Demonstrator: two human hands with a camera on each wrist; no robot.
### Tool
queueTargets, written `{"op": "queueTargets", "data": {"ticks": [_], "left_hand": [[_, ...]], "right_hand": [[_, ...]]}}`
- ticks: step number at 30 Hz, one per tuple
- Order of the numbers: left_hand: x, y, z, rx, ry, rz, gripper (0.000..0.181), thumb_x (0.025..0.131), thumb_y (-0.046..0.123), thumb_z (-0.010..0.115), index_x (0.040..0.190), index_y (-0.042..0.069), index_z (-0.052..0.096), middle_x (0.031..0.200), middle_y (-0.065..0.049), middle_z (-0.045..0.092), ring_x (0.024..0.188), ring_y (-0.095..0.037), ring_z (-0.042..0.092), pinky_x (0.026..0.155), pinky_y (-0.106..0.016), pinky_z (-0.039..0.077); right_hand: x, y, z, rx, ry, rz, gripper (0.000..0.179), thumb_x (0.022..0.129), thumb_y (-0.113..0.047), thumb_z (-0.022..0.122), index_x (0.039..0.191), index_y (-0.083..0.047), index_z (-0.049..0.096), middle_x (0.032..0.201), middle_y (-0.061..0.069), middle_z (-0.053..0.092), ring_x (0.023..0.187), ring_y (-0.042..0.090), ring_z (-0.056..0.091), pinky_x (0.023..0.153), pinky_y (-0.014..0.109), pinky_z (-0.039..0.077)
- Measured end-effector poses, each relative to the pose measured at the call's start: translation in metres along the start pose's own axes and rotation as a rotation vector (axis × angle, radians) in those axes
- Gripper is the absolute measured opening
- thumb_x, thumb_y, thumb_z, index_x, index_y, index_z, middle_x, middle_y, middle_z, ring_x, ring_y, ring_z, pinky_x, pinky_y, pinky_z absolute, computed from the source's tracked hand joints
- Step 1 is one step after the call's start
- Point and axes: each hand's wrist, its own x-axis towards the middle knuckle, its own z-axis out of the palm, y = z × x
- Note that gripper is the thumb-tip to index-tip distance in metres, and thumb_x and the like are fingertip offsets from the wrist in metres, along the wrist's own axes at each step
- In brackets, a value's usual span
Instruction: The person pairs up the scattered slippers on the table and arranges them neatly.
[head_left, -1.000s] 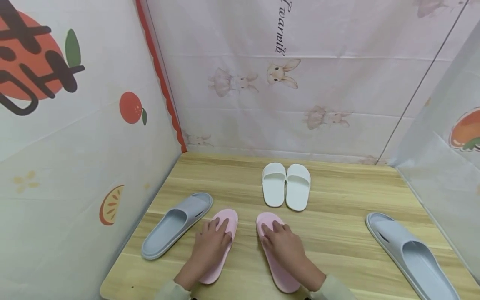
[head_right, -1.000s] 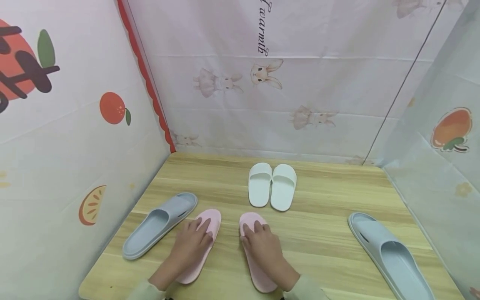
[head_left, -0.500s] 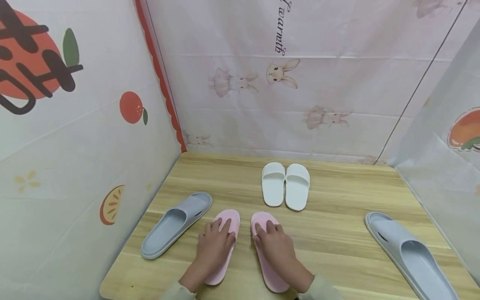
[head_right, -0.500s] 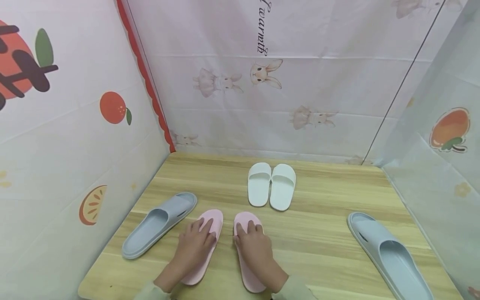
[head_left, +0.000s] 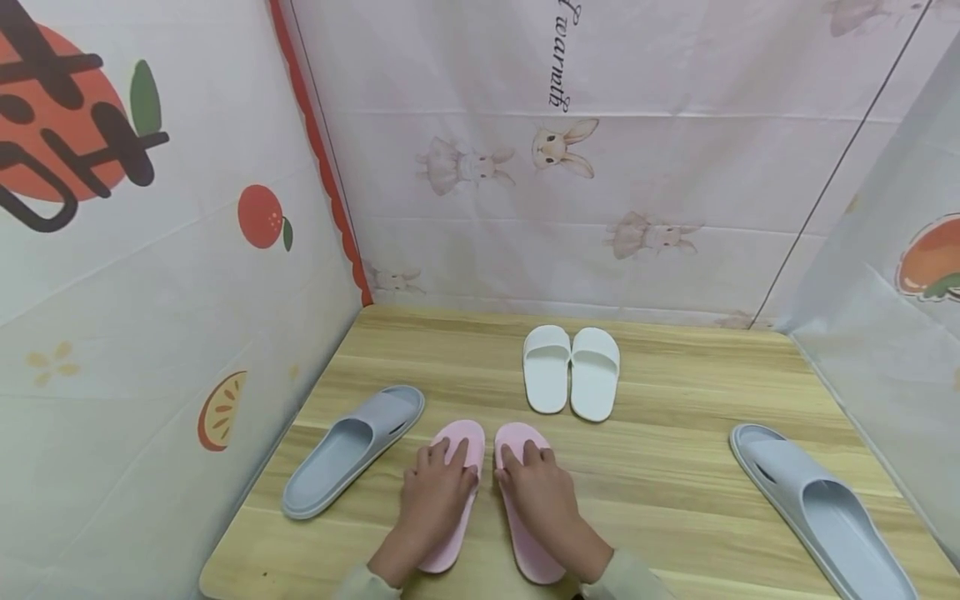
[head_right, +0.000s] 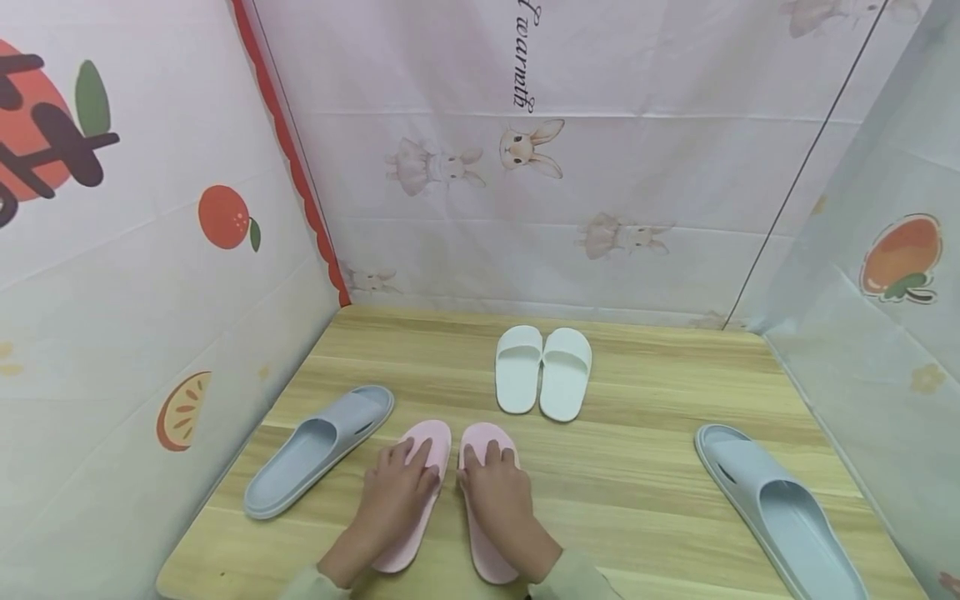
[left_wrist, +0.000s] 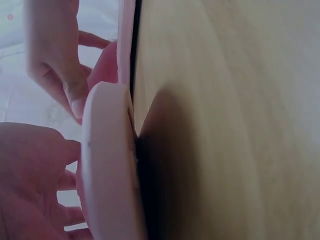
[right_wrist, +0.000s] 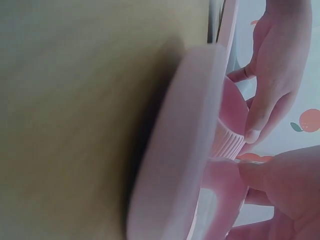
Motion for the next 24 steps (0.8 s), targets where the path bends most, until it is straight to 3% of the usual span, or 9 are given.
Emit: {"op": "queueTargets", "data": {"ticks": [10,19,24], "left_hand": [[0.0,0.007,0.003,0.052,0.056,0.052,0.049,0.103,0.039,0.054,0.144,0.013,0.056,0.14,-0.022,0.055,0.117,-0.039,0.051,0.074,-0.05,0.046],[0.003,0.011,0.002,0.031,0.001,0.035,0.05,0.104,0.039,0.053,0.147,0.012,0.052,0.141,-0.024,0.052,0.126,-0.039,0.048,0.078,-0.056,0.048],[0.007,0.013,0.002,0.046,0.021,0.059,0.049,0.102,0.035,0.058,0.143,0.008,0.054,0.135,-0.026,0.054,0.121,-0.039,0.051,0.069,-0.054,0.049]], "right_hand": [[0.005,-0.01,0.004,-0.04,0.002,-0.005,0.038,0.096,-0.037,0.067,0.127,-0.014,0.071,0.093,0.016,0.061,0.082,0.032,0.06,0.046,0.039,0.05],[0.008,-0.014,0.005,-0.064,0.033,-0.006,0.036,0.096,-0.036,0.067,0.123,-0.013,0.072,0.087,0.015,0.059,0.073,0.028,0.055,0.042,0.035,0.045],[0.013,-0.017,0.006,-0.051,0.04,0.008,0.032,0.096,-0.034,0.068,0.118,-0.012,0.071,0.085,0.016,0.059,0.071,0.029,0.053,0.042,0.035,0.043]]}}
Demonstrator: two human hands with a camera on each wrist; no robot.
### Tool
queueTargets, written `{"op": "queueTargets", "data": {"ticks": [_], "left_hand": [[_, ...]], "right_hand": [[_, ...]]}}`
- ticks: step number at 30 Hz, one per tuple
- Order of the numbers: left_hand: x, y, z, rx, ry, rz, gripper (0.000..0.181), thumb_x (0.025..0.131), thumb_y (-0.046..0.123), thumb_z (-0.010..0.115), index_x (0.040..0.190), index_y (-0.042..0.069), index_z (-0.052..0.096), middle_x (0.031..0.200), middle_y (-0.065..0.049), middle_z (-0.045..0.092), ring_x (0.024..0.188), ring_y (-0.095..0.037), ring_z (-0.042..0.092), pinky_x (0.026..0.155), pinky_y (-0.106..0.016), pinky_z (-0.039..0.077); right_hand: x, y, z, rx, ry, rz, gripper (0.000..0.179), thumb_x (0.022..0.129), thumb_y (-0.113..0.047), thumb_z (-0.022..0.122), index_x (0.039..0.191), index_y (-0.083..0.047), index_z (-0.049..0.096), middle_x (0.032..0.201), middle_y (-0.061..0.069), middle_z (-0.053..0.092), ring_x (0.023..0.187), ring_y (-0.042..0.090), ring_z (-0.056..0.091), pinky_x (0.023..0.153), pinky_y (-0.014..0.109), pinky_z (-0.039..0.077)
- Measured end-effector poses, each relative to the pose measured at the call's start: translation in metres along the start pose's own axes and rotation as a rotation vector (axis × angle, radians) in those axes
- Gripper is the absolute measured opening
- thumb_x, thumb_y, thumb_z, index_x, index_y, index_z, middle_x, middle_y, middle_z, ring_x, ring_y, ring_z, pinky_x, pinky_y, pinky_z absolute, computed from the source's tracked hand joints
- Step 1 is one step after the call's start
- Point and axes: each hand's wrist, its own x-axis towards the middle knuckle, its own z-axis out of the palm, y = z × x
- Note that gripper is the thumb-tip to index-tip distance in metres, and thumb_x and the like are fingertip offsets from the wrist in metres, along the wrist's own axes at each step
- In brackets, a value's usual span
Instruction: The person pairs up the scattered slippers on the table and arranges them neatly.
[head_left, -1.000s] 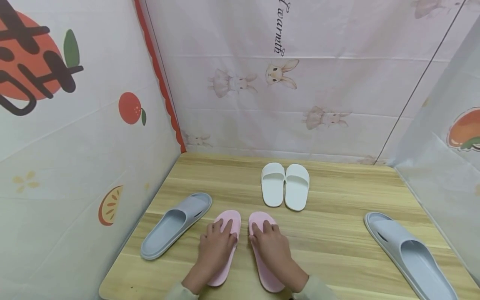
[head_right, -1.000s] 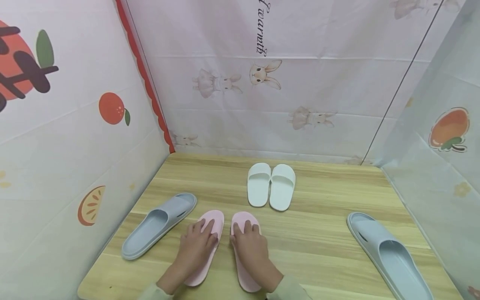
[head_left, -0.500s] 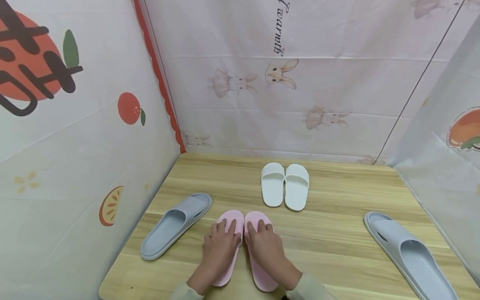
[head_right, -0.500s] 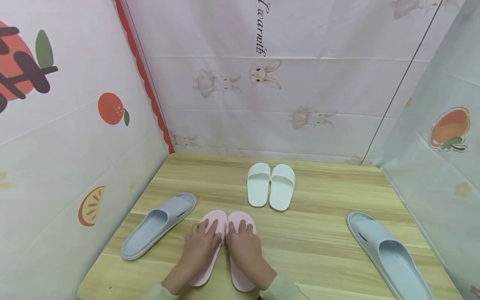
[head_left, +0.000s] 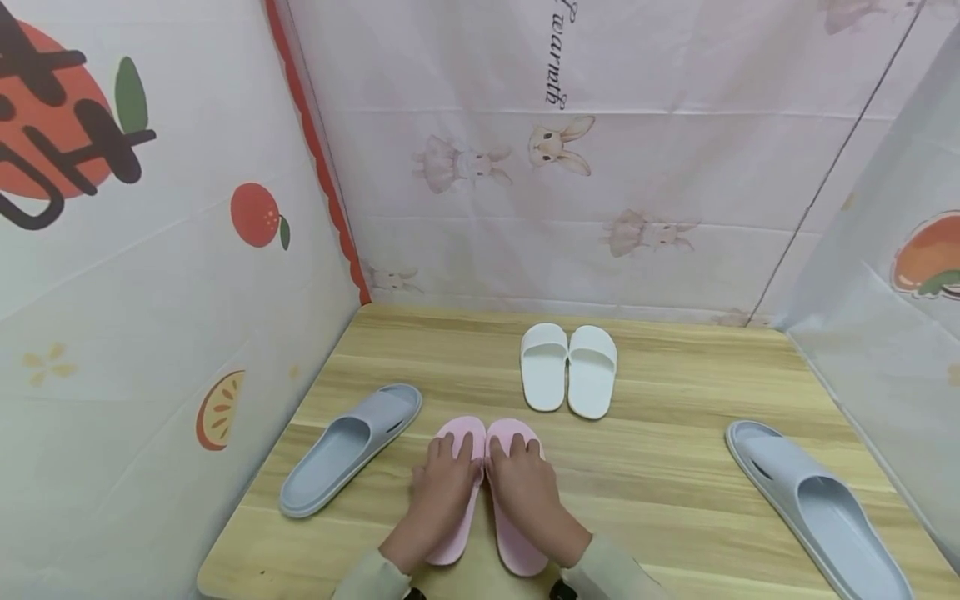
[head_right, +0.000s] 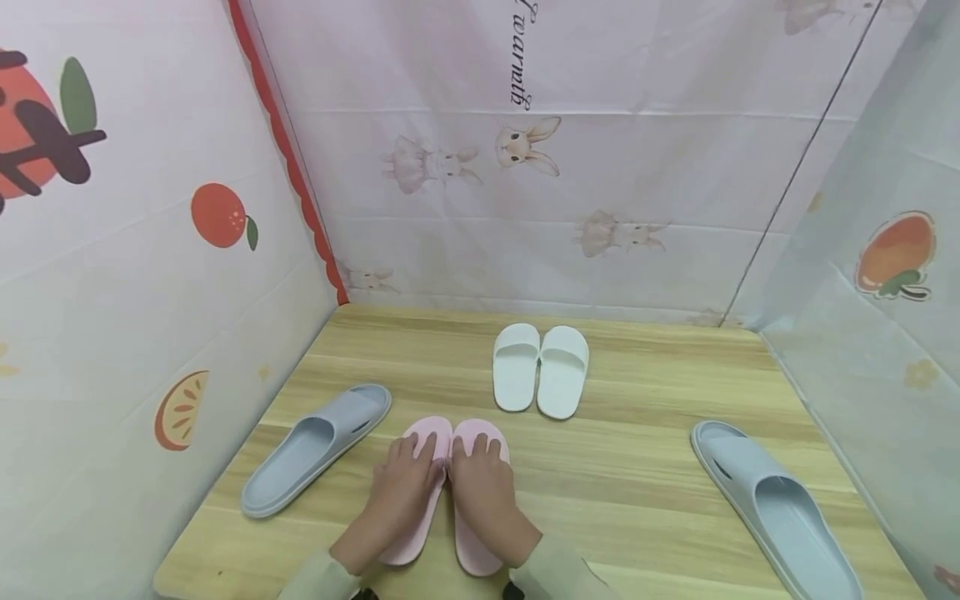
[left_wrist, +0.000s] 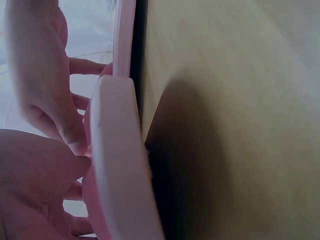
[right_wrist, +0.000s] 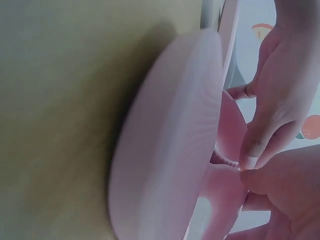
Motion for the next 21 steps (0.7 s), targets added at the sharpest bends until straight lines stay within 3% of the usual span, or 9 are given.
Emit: {"op": "queueTargets", "data": {"ticks": [4,8,21], "left_hand": [[0.006,0.001,0.002,0.011,0.039,0.008,0.047,0.099,0.034,0.064,0.137,0.007,0.056,0.124,-0.022,0.056,0.111,-0.036,0.052,0.061,-0.047,0.046],[0.011,-0.001,0.003,0.025,0.049,-0.012,0.047,0.098,0.033,0.065,0.135,0.006,0.057,0.122,-0.022,0.056,0.11,-0.036,0.052,0.06,-0.048,0.045],[0.029,-0.01,0.001,-0.009,-0.009,-0.059,0.044,0.101,0.028,0.061,0.139,0.007,0.055,0.129,-0.024,0.055,0.119,-0.038,0.05,0.069,-0.058,0.048]], "right_hand": [[0.006,-0.002,0.003,0.021,0.005,0.029,0.029,0.095,-0.033,0.07,0.113,-0.011,0.071,0.083,0.017,0.059,0.07,0.031,0.053,0.043,0.038,0.045],[0.013,-0.005,0.006,0.042,0.001,0.04,0.029,0.094,-0.033,0.07,0.113,-0.011,0.071,0.084,0.018,0.059,0.072,0.031,0.053,0.044,0.039,0.046],[0.034,-0.011,0.008,0.076,-0.069,0.083,0.027,0.096,-0.033,0.068,0.105,-0.008,0.071,0.084,0.018,0.061,0.077,0.033,0.057,0.049,0.042,0.05]]}}
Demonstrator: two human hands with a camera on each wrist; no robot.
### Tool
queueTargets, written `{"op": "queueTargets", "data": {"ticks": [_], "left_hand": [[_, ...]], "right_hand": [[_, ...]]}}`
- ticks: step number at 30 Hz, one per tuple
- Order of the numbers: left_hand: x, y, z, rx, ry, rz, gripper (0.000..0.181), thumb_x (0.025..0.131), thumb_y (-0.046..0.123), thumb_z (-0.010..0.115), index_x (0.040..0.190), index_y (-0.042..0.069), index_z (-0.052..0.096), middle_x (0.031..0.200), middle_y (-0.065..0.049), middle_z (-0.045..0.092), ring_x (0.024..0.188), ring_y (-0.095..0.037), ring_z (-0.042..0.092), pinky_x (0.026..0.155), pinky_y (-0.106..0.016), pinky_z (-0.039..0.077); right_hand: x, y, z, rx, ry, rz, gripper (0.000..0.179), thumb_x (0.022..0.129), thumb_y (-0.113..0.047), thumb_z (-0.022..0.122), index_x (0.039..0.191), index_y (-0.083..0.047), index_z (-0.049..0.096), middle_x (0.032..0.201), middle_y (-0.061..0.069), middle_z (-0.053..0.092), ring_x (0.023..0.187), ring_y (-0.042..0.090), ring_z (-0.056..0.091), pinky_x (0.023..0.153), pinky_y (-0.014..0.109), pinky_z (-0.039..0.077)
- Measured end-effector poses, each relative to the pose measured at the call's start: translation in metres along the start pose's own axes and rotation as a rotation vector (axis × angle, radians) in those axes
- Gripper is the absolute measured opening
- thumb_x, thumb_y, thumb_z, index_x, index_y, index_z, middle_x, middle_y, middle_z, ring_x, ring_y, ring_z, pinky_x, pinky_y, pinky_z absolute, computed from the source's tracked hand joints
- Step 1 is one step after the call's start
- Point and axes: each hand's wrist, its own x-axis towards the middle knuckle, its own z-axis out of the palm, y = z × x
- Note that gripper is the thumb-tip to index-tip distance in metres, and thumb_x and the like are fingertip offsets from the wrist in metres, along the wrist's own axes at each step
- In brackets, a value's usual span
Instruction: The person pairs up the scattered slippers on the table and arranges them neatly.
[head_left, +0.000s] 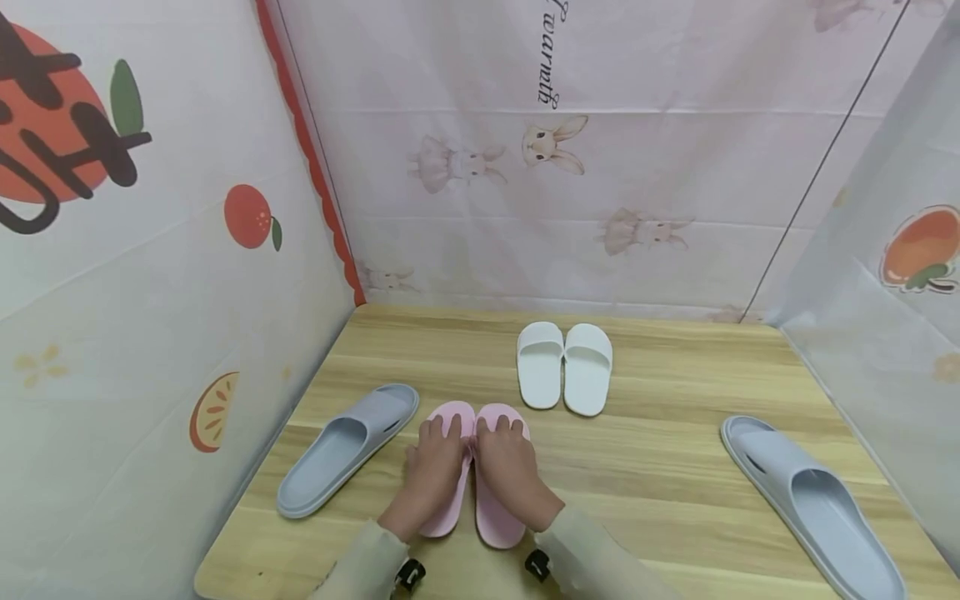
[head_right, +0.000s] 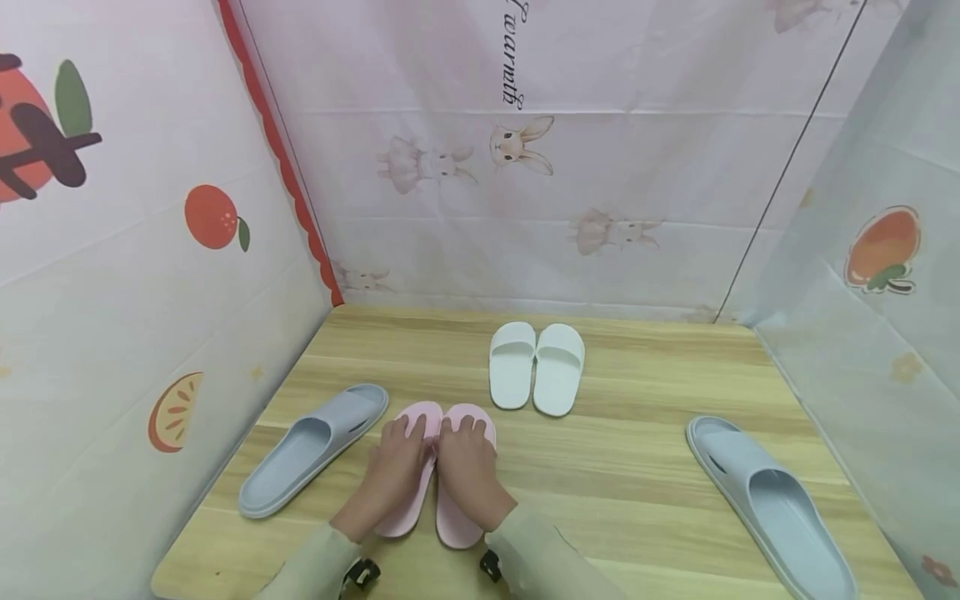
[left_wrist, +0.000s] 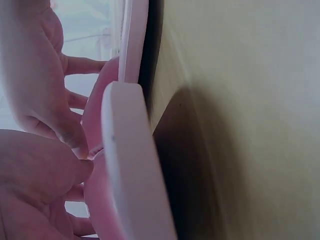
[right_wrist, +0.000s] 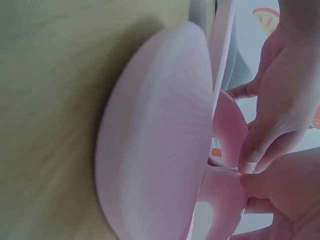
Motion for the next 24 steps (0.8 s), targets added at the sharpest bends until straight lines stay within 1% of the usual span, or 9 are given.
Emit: {"op": "queueTargets", "data": {"ticks": [6,11,16,19,24], "left_hand": [[0.009,0.001,-0.003,0.018,-0.013,-0.001,0.044,0.103,0.033,0.057,0.14,0.01,0.055,0.127,-0.02,0.057,0.116,-0.035,0.052,0.073,-0.058,0.049],[0.012,0.0,-0.003,0.027,-0.012,-0.024,0.042,0.103,0.034,0.056,0.139,0.012,0.056,0.124,-0.018,0.058,0.115,-0.034,0.053,0.073,-0.057,0.05],[0.016,-0.005,0.002,0.017,0.005,-0.039,0.042,0.104,0.033,0.055,0.139,0.011,0.056,0.125,-0.02,0.058,0.116,-0.035,0.053,0.075,-0.058,0.049],[0.02,-0.008,0.004,0.015,0.028,-0.043,0.043,0.103,0.032,0.056,0.14,0.009,0.056,0.126,-0.022,0.058,0.118,-0.036,0.053,0.076,-0.059,0.05],[0.029,-0.013,0.003,0.021,0.032,-0.045,0.043,0.104,0.031,0.055,0.14,0.008,0.056,0.127,-0.023,0.058,0.117,-0.037,0.053,0.078,-0.06,0.051]], "right_hand": [[0.012,0.002,0.002,-0.004,0.001,0.034,0.024,0.094,-0.029,0.07,0.102,-0.007,0.07,0.084,0.021,0.063,0.075,0.035,0.057,0.052,0.044,0.052],[0.019,0.001,0.004,0.023,-0.04,0.055,0.023,0.095,-0.028,0.069,0.102,-0.006,0.07,0.087,0.023,0.064,0.077,0.037,0.058,0.056,0.046,0.053],[0.025,-0.003,0.004,0.065,-0.082,0.086,0.023,0.097,-0.027,0.066,0.099,-0.004,0.069,0.088,0.024,0.065,0.079,0.038,0.058,0.058,0.047,0.053],[0.03,-0.006,0.005,0.073,-0.085,0.097,0.023,0.097,-0.027,0.065,0.099,-0.005,0.069,0.09,0.024,0.065,0.08,0.038,0.058,0.059,0.048,0.054],[0.039,-0.01,0.01,0.064,-0.082,0.113,0.023,0.099,-0.027,0.063,0.101,-0.005,0.069,0.092,0.024,0.064,0.083,0.038,0.058,0.061,0.047,0.054]]}}
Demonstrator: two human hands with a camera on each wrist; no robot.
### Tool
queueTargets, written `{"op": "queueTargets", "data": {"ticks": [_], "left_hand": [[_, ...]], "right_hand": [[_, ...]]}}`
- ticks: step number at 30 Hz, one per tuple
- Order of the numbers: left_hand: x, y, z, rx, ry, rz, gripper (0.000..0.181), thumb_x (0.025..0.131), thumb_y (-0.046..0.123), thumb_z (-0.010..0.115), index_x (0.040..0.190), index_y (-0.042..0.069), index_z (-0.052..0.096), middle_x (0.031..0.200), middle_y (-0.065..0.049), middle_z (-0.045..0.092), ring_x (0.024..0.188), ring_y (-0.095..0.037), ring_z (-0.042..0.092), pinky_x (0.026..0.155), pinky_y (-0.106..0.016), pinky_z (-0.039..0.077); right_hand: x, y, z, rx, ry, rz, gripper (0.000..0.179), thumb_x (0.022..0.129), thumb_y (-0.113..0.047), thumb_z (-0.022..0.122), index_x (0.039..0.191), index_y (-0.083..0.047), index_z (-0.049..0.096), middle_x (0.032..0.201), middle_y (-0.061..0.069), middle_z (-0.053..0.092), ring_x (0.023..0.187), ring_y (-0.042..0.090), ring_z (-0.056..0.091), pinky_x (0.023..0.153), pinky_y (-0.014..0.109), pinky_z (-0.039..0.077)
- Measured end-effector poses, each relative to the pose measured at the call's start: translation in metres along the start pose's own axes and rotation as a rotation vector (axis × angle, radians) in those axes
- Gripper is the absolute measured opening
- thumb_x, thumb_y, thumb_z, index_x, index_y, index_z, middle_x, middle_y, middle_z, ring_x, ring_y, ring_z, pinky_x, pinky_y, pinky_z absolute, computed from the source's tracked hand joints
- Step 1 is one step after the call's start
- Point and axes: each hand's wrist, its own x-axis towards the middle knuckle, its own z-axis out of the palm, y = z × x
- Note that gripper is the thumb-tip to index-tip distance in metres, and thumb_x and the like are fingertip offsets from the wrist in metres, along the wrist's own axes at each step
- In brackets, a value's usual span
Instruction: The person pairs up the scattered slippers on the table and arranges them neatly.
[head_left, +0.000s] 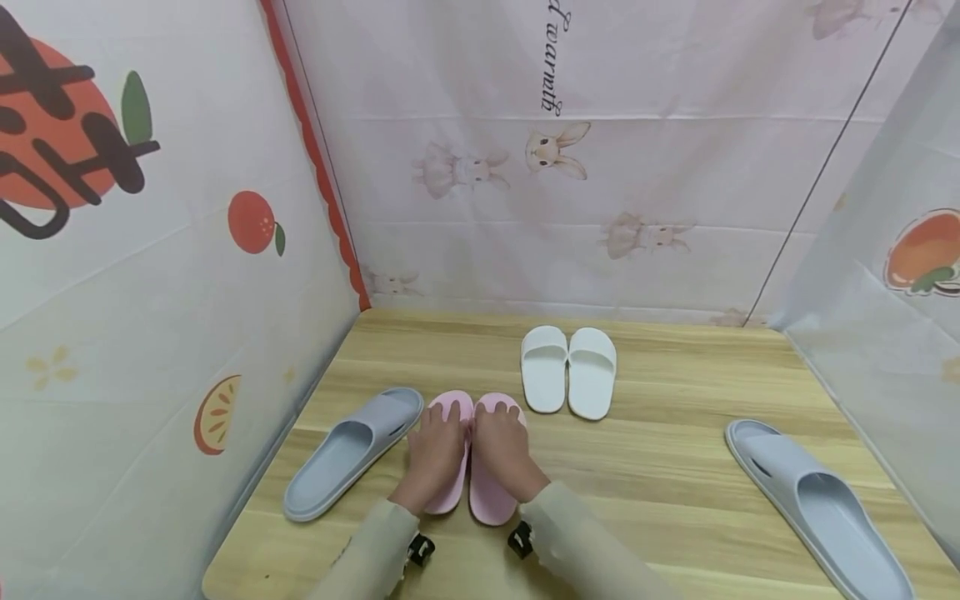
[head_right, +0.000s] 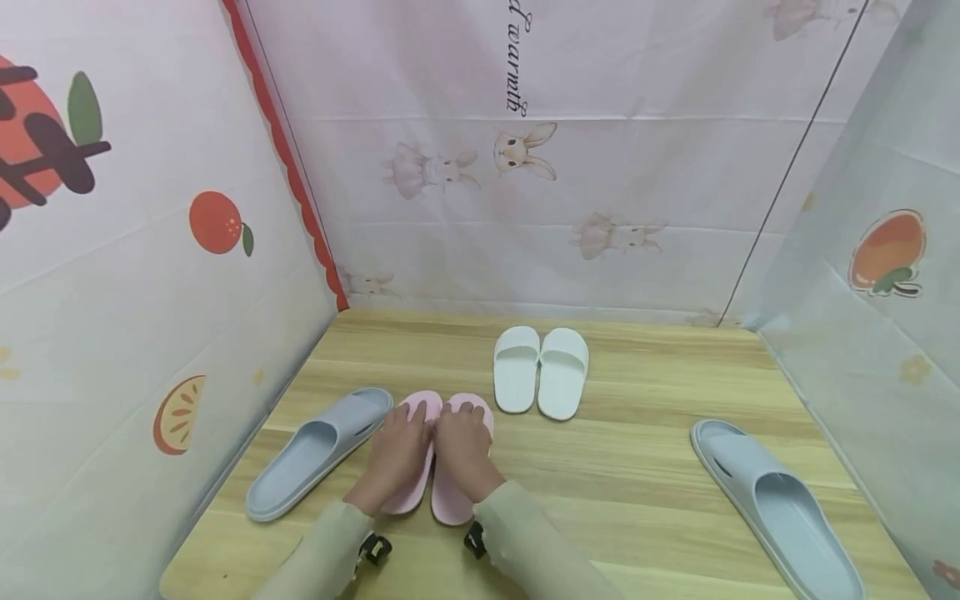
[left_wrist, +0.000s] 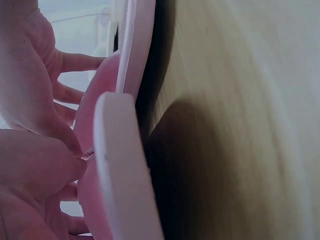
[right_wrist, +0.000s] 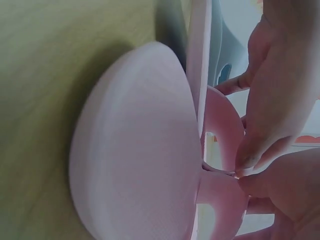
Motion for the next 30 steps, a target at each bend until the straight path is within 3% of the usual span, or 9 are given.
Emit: {"op": "queueTargets", "data": {"ticks": [9,14,19,25,30], "left_hand": [[0.017,-0.006,0.003,0.001,0.002,0.001,0.04,0.103,0.029,0.056,0.136,0.006,0.058,0.123,-0.025,0.059,0.114,-0.038,0.054,0.081,-0.065,0.05],[0.026,-0.01,0.007,0.0,-0.005,0.009,0.042,0.104,0.028,0.053,0.138,0.004,0.055,0.126,-0.028,0.057,0.114,-0.04,0.053,0.078,-0.063,0.051],[0.033,-0.01,0.008,0.001,0.014,0.02,0.039,0.104,0.027,0.054,0.134,0.002,0.056,0.117,-0.028,0.057,0.107,-0.041,0.054,0.071,-0.058,0.05],[0.043,-0.008,0.01,-0.02,-0.04,-0.011,0.043,0.106,0.028,0.05,0.139,0.001,0.053,0.122,-0.028,0.055,0.112,-0.041,0.052,0.08,-0.059,0.049],[0.051,-0.009,0.015,-0.055,-0.047,-0.047,0.045,0.108,0.025,0.045,0.143,-0.001,0.049,0.124,-0.029,0.051,0.115,-0.041,0.048,0.083,-0.063,0.047]], "right_hand": [[0.016,-0.006,0.006,-0.009,-0.021,0.034,0.027,0.1,-0.03,0.061,0.109,-0.006,0.069,0.099,0.025,0.064,0.09,0.039,0.058,0.063,0.046,0.055],[0.024,-0.006,0.011,-0.023,0.004,0.021,0.029,0.101,-0.031,0.06,0.106,-0.004,0.069,0.098,0.026,0.065,0.09,0.041,0.059,0.065,0.048,0.055],[0.032,-0.007,0.014,-0.038,-0.001,0.031,0.029,0.103,-0.03,0.056,0.11,-0.005,0.069,0.101,0.026,0.064,0.092,0.041,0.059,0.065,0.048,0.056],[0.041,-0.008,0.018,-0.06,-0.007,0.077,0.027,0.102,-0.028,0.057,0.114,-0.007,0.068,0.103,0.025,0.064,0.094,0.038,0.059,0.059,0.049,0.056],[0.049,-0.009,0.024,-0.092,-0.017,0.066,0.029,0.104,-0.026,0.051,0.119,-0.007,0.067,0.105,0.026,0.064,0.095,0.037,0.058,0.055,0.052,0.057]]}}
